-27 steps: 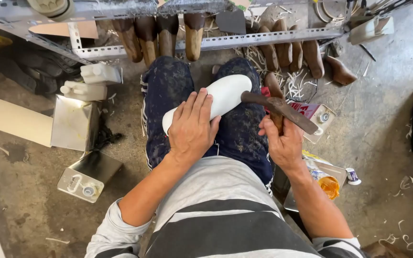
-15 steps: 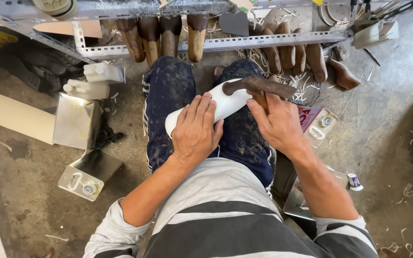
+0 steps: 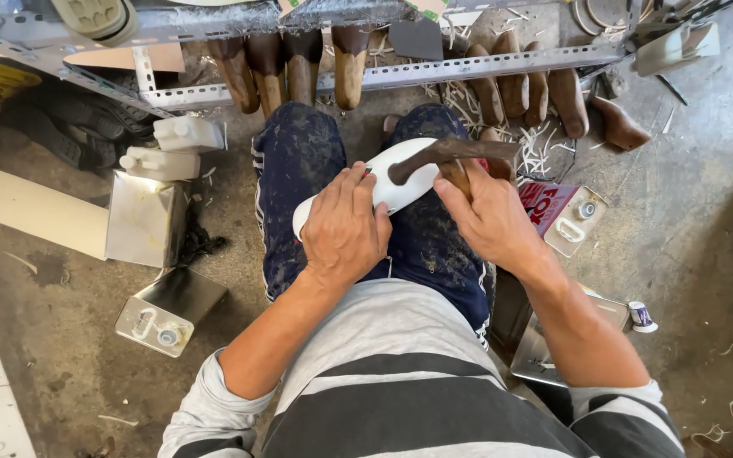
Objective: Shaping and hammering a shoe upper onto a wooden last in a workshop.
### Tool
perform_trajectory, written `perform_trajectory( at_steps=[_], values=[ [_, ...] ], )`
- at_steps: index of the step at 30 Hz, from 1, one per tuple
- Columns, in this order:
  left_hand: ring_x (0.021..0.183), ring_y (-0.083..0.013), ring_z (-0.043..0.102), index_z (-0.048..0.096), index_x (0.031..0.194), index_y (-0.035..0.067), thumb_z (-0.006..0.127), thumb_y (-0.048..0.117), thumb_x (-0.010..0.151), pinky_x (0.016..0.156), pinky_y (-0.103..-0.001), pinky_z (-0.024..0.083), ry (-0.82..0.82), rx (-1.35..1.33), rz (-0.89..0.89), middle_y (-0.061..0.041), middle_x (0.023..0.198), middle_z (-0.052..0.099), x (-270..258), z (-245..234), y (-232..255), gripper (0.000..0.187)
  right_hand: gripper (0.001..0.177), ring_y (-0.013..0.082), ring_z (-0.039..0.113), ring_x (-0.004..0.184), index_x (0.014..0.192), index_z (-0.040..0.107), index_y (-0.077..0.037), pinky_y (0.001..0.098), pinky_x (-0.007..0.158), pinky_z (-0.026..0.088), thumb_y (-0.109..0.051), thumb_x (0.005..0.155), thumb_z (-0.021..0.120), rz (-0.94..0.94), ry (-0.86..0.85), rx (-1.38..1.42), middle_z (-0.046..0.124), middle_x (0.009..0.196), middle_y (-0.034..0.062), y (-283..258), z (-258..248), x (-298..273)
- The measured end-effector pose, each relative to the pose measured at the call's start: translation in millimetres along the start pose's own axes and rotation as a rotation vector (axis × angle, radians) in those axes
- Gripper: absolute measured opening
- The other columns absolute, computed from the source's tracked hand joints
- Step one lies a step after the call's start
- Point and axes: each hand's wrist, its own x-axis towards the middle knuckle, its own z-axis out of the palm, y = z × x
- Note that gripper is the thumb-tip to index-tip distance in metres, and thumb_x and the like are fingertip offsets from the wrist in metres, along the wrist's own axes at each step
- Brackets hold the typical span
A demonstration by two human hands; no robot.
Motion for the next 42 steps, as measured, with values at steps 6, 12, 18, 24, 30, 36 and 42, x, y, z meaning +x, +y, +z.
perform_trajectory(
  at_steps=[6,12,18,24,30,36,42],
  values=[
    [0.097,-0.0305,0.071,0.065,0.112,0.004,0.044,0.029,0.101,0.083,-0.04,0.055,-0.033,0.021,-0.013,-0.014,0.106,0.069,9.9,2.0,-7.4,0.035,0.03,0.0448,0.07,0.075,0.103,0.068,-0.008,0.0504,0.059,0.051,-0.037,0.105,0.06,0.171,0.199,-0.072,0.067,0.07,0.0203,42.1,53.3,-53.9],
    [0.092,-0.028,0.071,0.062,0.111,0.007,0.043,0.029,0.1,0.079,-0.038,0.054,-0.058,0.036,-0.003,-0.012,0.104,0.068,12.4,7.1,-9.9,0.032,0.024,0.0396,0.068,0.061,0.097,0.077,-0.003,0.0429,0.052,0.053,-0.024,0.104,0.066,-0.031,0.442,-0.041,0.065,0.061,0.0159,54.4,89.9,-78.5],
    [0.091,-0.0294,0.071,0.061,0.112,0.006,0.044,0.029,0.1,0.078,-0.039,0.054,-0.062,0.019,-0.014,-0.014,0.103,0.069,10.7,4.1,-6.5,0.031,0.024,0.0181,0.065,0.049,0.102,0.075,-0.005,0.0319,0.056,0.055,-0.022,0.104,0.059,-0.015,0.431,0.136,0.062,0.049,0.0006,57.0,52.1,-66.5],
    [0.091,-0.0292,0.071,0.063,0.11,0.007,0.043,0.029,0.1,0.078,-0.039,0.054,-0.018,0.047,-0.009,-0.014,0.101,0.068,5.8,7.9,-7.4,0.031,0.023,0.0257,0.067,0.052,0.094,0.067,-0.008,0.04,0.055,0.053,-0.025,0.107,0.058,-0.039,0.233,0.116,0.061,0.049,0.0061,24.1,36.4,-24.5],
    [0.095,-0.0296,0.071,0.065,0.11,0.007,0.042,0.029,0.102,0.081,-0.039,0.055,0.009,0.041,-0.002,-0.014,0.103,0.068,7.1,-0.4,-1.3,0.032,0.022,0.0161,0.062,0.045,0.093,0.065,-0.006,0.0289,0.052,0.051,-0.019,0.107,0.056,-0.083,0.292,0.239,0.058,0.047,0.0013,11.9,34.5,-13.4],
    [0.096,-0.0293,0.07,0.064,0.11,0.007,0.043,0.028,0.101,0.081,-0.039,0.054,-0.001,0.034,0.006,-0.013,0.103,0.068,11.9,-1.5,-2.5,0.031,0.025,0.0218,0.065,0.049,0.094,0.059,-0.011,0.0345,0.055,0.053,-0.025,0.112,0.049,-0.018,0.249,0.168,0.059,0.051,0.0039,-8.5,7.9,4.6],
    [0.09,-0.0288,0.071,0.064,0.108,0.008,0.043,0.029,0.101,0.076,-0.039,0.054,-0.058,0.033,-0.04,-0.012,0.099,0.068,9.8,11.1,-8.6,0.031,0.026,0.0252,0.067,0.052,0.095,0.063,-0.008,0.039,0.052,0.052,-0.03,0.107,0.058,0.067,0.152,0.105,0.06,0.049,0.0096,6.8,26.5,-17.4]
  ],
)
